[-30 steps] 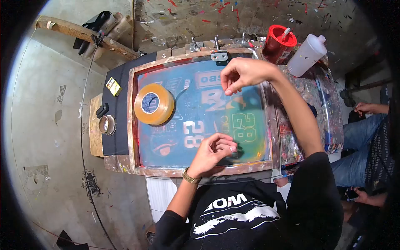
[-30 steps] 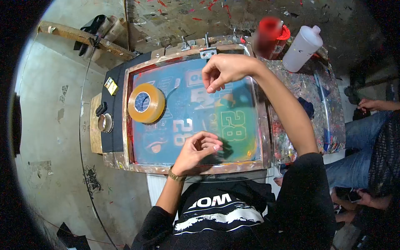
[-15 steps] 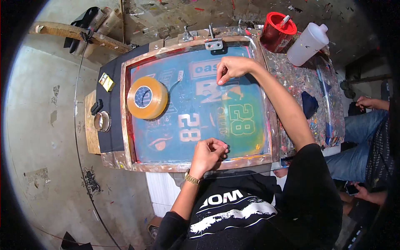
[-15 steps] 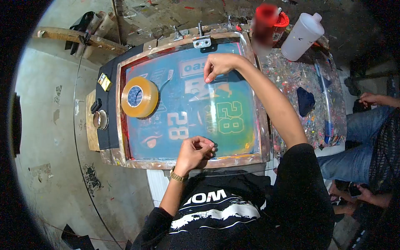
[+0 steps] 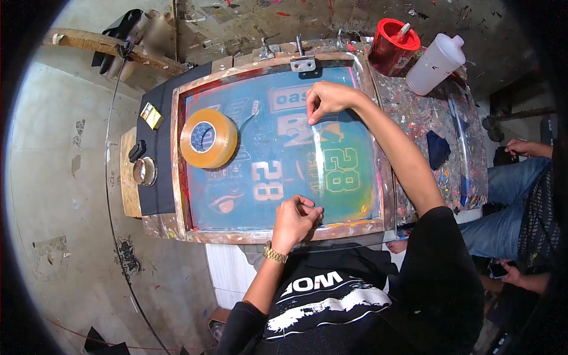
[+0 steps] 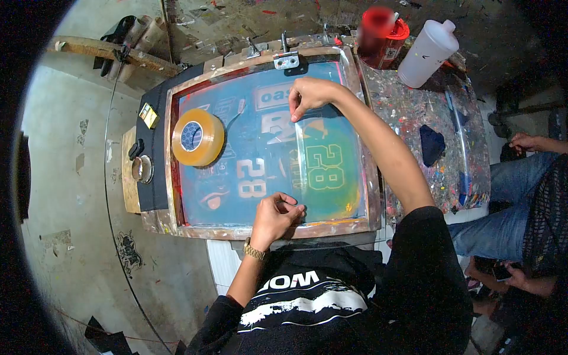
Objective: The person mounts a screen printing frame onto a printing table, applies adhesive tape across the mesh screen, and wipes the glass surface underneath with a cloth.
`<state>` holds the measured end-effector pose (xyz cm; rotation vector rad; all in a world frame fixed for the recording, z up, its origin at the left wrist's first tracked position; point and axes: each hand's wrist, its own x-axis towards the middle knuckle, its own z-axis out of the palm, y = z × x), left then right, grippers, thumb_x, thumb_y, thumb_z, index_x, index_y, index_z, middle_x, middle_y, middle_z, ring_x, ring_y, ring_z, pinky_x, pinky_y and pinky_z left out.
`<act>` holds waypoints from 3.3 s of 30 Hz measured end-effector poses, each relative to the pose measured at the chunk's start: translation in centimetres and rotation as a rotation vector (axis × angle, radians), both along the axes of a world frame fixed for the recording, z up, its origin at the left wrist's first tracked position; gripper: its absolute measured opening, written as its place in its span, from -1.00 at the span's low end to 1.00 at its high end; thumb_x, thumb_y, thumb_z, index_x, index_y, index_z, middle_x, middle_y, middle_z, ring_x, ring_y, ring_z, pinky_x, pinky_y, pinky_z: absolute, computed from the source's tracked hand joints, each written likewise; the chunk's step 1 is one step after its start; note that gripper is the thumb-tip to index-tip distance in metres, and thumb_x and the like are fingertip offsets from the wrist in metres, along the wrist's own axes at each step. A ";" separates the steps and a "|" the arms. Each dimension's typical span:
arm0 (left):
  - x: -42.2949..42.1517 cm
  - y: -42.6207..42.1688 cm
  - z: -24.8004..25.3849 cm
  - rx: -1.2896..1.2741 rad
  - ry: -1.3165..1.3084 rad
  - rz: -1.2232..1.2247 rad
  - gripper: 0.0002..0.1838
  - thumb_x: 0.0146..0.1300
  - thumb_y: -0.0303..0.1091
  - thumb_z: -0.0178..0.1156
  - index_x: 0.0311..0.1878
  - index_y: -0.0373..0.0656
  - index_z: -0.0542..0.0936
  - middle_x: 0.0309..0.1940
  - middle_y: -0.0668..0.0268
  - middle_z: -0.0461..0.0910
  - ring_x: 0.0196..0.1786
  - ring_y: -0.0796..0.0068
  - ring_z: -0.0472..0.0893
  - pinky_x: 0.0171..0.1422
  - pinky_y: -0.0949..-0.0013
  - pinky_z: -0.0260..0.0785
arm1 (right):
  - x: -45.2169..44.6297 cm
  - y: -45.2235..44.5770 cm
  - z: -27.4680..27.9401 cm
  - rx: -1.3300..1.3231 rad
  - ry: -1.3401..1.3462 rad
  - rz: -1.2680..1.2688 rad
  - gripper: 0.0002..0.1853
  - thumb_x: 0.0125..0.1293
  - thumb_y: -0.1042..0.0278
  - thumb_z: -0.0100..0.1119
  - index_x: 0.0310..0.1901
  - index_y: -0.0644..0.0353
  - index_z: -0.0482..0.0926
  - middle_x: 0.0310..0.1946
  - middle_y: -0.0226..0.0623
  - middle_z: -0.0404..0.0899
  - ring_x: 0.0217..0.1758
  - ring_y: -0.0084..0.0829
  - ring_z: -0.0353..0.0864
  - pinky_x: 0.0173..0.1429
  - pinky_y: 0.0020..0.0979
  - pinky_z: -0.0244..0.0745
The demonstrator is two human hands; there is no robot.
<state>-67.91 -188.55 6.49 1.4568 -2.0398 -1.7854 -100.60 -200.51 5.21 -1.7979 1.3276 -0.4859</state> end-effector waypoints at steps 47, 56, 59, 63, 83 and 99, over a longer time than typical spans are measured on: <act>1.7 0.9 3.4 -0.750 0.146 -0.631 -0.64 0.40 -0.13 0.26 -0.25 -0.32 0.65 -0.31 0.10 0.53 -0.19 0.07 0.53 -0.08 0.13 0.39 | 7.9 1.7 5.6 -0.121 0.744 -0.166 -0.08 0.29 -0.25 0.22 0.53 0.16 0.23 0.50 -0.03 0.28 0.59 -0.19 0.22 0.64 -0.01 0.04; 6.4 -19.4 2.3 -1.310 -0.403 -0.325 -0.29 0.15 0.08 0.43 0.09 -0.38 0.48 0.01 -0.08 0.55 0.19 -0.07 0.48 0.36 -0.01 0.27 | 11.7 -6.9 -0.8 -0.648 0.334 -0.204 -0.54 0.07 0.03 0.55 0.04 -0.09 0.79 0.40 -0.11 0.45 0.53 -0.02 0.29 0.54 -0.08 0.24; 7.5 -20.8 4.0 -1.268 -0.277 -0.424 -0.36 0.16 0.08 0.43 -0.02 -0.35 0.50 -0.24 -0.07 0.59 -0.06 -0.08 0.59 0.10 0.02 0.43 | 9.9 -6.9 -0.5 -0.336 -0.271 -0.071 -0.74 0.13 0.14 0.53 -0.17 0.02 0.84 0.01 -0.21 0.75 0.15 -0.22 0.67 0.30 -0.18 0.50; 8.6 -16.2 10.5 -0.950 -0.116 -0.409 -0.37 0.15 0.03 0.47 -0.04 -0.39 0.54 -0.37 -0.09 0.67 -0.28 -0.12 0.71 -0.15 0.06 0.55 | 10.5 -1.3 4.2 0.068 -0.695 -0.114 -0.79 0.29 0.23 0.47 -0.23 0.21 0.82 -0.42 -0.37 0.77 -0.36 -0.60 0.69 -0.27 -0.46 0.56; 13.1 -3.4 34.3 -1.450 -0.264 -0.898 -0.29 0.08 0.38 0.38 0.10 0.00 0.72 0.16 -0.13 0.56 -0.27 0.09 0.71 -0.25 0.30 0.57 | -3.2 36.2 11.0 -1.132 -0.194 -0.780 -0.74 0.24 0.18 0.41 -0.46 0.06 0.54 -0.55 -0.49 0.47 -0.53 -0.50 0.43 -0.45 -0.50 0.27; 11.2 -3.6 33.4 -1.520 0.315 -1.058 -0.57 0.18 -0.27 0.45 0.16 0.22 0.74 0.08 -0.06 0.69 -0.29 0.08 0.72 -0.31 0.22 0.58 | 7.4 39.6 1.9 -0.647 -0.576 -1.137 -0.72 0.30 0.17 0.36 -0.33 0.23 0.58 -0.52 -0.32 0.53 -0.57 -0.45 0.44 -0.46 -0.42 0.34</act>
